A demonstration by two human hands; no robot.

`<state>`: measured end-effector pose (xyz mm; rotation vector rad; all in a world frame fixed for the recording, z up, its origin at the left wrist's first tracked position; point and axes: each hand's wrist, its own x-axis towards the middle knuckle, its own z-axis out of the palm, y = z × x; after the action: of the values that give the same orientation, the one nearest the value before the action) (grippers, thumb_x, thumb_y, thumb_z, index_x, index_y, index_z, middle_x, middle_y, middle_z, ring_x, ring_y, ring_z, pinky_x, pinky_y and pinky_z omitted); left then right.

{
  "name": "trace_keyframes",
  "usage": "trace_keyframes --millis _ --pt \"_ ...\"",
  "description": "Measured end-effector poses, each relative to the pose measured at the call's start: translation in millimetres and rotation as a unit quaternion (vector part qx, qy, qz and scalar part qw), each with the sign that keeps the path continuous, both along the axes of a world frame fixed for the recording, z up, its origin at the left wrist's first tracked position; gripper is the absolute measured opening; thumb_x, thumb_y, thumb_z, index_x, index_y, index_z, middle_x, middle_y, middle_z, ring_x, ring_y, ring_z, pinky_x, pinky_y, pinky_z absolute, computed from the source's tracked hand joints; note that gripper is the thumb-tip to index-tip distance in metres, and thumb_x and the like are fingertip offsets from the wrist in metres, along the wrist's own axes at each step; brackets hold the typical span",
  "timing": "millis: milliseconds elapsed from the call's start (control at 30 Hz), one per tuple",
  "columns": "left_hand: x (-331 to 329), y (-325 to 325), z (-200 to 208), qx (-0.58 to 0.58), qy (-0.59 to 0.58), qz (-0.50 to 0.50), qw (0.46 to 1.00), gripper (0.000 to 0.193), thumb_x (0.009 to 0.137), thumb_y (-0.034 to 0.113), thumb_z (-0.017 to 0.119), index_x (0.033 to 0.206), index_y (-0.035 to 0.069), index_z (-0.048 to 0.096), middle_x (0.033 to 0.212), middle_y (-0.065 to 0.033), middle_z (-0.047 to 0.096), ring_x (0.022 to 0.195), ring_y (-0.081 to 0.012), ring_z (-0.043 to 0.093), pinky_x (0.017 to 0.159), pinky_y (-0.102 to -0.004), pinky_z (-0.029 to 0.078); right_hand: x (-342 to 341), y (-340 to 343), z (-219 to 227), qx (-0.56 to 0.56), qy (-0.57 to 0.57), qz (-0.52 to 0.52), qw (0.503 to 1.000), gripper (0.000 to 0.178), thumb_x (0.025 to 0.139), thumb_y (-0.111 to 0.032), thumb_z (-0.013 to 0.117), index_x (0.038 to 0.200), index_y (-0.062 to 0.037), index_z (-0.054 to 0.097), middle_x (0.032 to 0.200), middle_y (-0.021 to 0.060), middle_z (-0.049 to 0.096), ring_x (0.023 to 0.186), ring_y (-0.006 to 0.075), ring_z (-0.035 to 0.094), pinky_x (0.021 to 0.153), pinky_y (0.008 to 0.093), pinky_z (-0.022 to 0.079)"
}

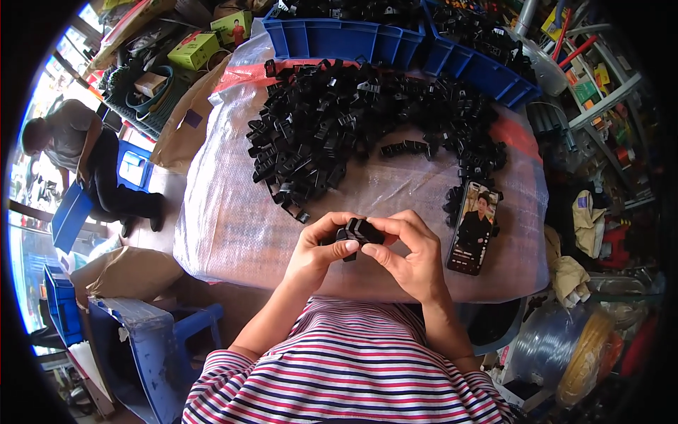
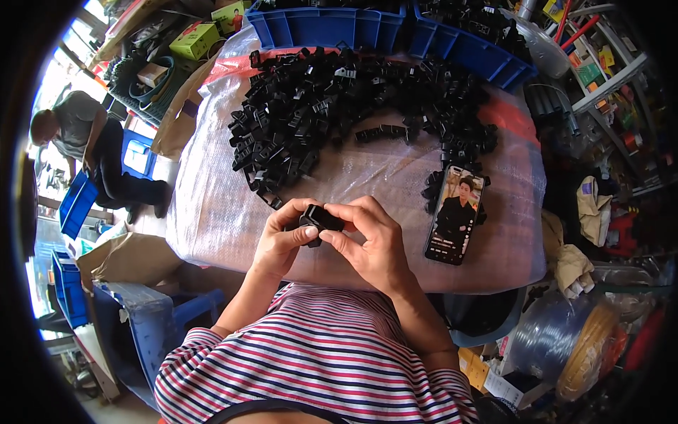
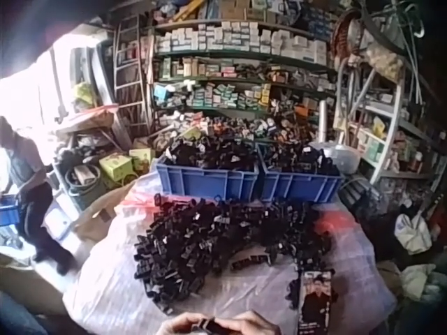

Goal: Assembling small black plastic components by hand at a workbench.

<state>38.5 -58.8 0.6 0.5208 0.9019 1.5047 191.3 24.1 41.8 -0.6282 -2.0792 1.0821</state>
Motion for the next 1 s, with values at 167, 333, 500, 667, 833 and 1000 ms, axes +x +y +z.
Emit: trace_keyframes --millis 167,333,500,667,833,1000 --pt "4 0 6 -0.001 0.107 0.004 0.994 0.039 0.08 0.015 0.067 0.115 0.004 0.055 0.098 -0.0017 0.06 0.091 -0.0106 0.055 0.081 -0.0238 0.044 1 -2 -7 0.02 -0.02 -0.006 1.0 0.034 0.071 -0.007 0.073 0.103 -0.0028 0.061 0.087 0.0061 0.057 0.08 0.0162 0.059 0.068 0.027 0.052" --pt "7 -2 5 0.024 0.154 0.051 0.986 0.037 0.084 0.022 0.063 0.115 0.003 0.056 0.096 -0.0025 0.06 0.09 -0.0104 0.054 0.08 -0.0236 0.043 -4 -1 -12 -0.04 0.019 0.019 0.999 0.031 0.076 -0.009 0.07 0.104 -0.0021 0.06 0.103 0.0087 0.055 0.092 0.0172 0.057 0.077 0.0264 0.049" --pt "12 0 1 0.029 0.106 0.092 0.99 0.031 0.085 0.017 0.06 0.112 0.002 0.057 0.096 -0.0032 0.06 0.087 -0.0097 0.054 0.077 -0.0217 0.043 -7 12 -37 -0.332 0.101 0.109 0.931 0.035 0.08 -0.007 0.067 0.111 -0.0008 0.051 0.105 0.0057 0.054 0.093 0.0115 0.054 0.08 0.0249 0.048" --pt "-6 6 -17 0.013 -0.112 0.106 0.988 0.034 0.088 0.025 0.051 0.114 0.003 0.05 0.096 -0.0096 0.06 0.09 -0.0233 0.061 0.067 -0.0288 0.052 -31 78 -29 0.087 -0.072 0.021 0.993 0.035 0.081 -0.006 0.061 0.115 -0.0025 0.052 0.116 0.012 0.053 0.095 0.0198 0.054 0.081 0.0292 0.046" --pt "-23 -2 -26 0.072 -0.302 -0.037 0.95 0.042 0.085 0.033 0.054 0.121 0.013 0.047 0.128 -0.0177 0.043 0.101 -0.0321 0.057 0.051 -0.0322 0.052 -45 128 -54 0.277 -0.276 -0.112 0.914 0.029 0.071 -0.002 0.062 0.101 -0.0011 0.057 0.099 0.014 0.057 0.095 0.0309 0.05 0.084 0.0378 0.041" --pt "-27 -15 -43 0.097 -0.421 -0.004 0.902 0.039 0.083 0.028 0.057 0.117 0.01 0.049 0.123 -0.0188 0.047 0.112 -0.0364 0.049 0.054 -0.0375 0.056 -72 66 -33 0.19 -0.024 -0.041 0.981 0.029 0.067 -0.004 0.066 0.093 -0.0029 0.056 0.092 0.0125 0.059 0.089 0.03 0.054 0.079 0.0378 0.044"
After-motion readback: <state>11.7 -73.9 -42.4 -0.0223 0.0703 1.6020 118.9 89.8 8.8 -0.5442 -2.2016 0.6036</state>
